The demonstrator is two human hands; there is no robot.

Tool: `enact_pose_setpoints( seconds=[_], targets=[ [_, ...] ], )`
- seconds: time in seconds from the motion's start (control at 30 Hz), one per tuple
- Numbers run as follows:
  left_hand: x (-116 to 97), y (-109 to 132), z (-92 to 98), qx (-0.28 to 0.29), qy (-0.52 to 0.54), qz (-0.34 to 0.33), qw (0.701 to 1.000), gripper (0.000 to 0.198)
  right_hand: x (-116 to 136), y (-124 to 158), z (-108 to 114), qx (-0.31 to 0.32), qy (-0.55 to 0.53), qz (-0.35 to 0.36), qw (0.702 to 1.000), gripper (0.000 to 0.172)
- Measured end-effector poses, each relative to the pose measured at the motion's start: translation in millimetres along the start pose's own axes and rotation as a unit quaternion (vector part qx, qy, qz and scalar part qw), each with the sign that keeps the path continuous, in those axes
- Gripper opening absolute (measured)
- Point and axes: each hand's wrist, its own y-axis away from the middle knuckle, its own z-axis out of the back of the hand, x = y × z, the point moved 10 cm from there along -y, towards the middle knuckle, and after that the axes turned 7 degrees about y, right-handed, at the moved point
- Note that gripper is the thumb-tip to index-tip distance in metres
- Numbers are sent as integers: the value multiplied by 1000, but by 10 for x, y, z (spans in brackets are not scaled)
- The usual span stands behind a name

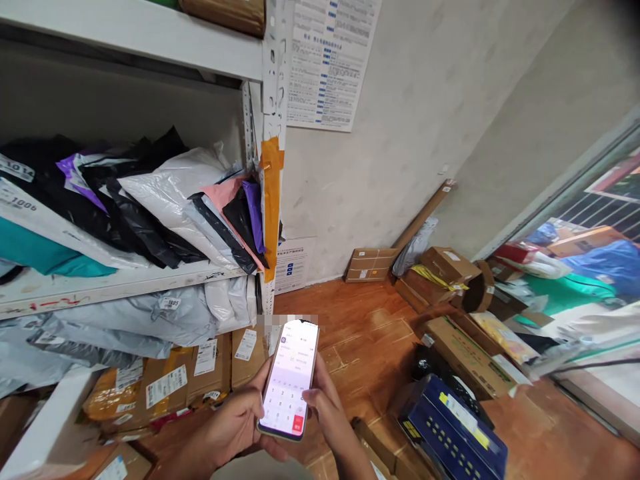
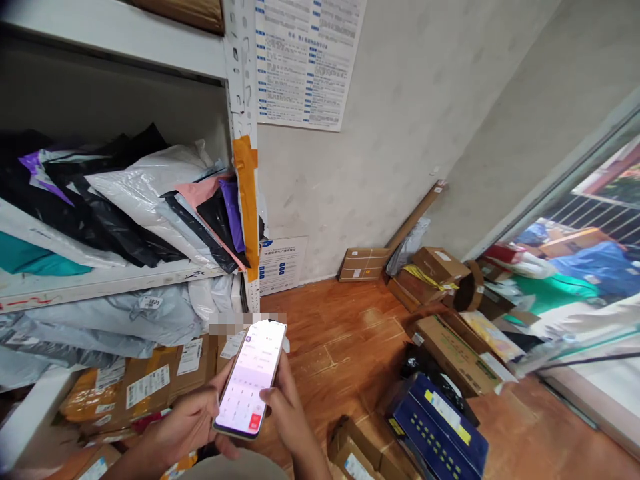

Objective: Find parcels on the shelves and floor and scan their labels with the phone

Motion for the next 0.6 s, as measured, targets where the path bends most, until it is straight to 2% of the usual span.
enact_pose_setpoints(
  seconds=[0.13,0.27,0.33,0.47,0.6],
  targets=[
    [-18,-2,-25,6,-13,1,1000,105,3,2,5,-30,-12,-8,999,66],
    [9,8,64,-39,-45,6,998,109,0,16,9,-52,-35,-2,998,57],
    [23,13,75,-44,-56,9,997,110,7,12,29,-75,-39,5,996,51],
    [34,19,0,-3,-25,14,1000,111,-25,-23,41,-124,-61,-16,990,53],
    [19,2,-43,23,-14,-1,1000,101,-91,-53,10,-123,-80,-43,988,58]
  ],
)
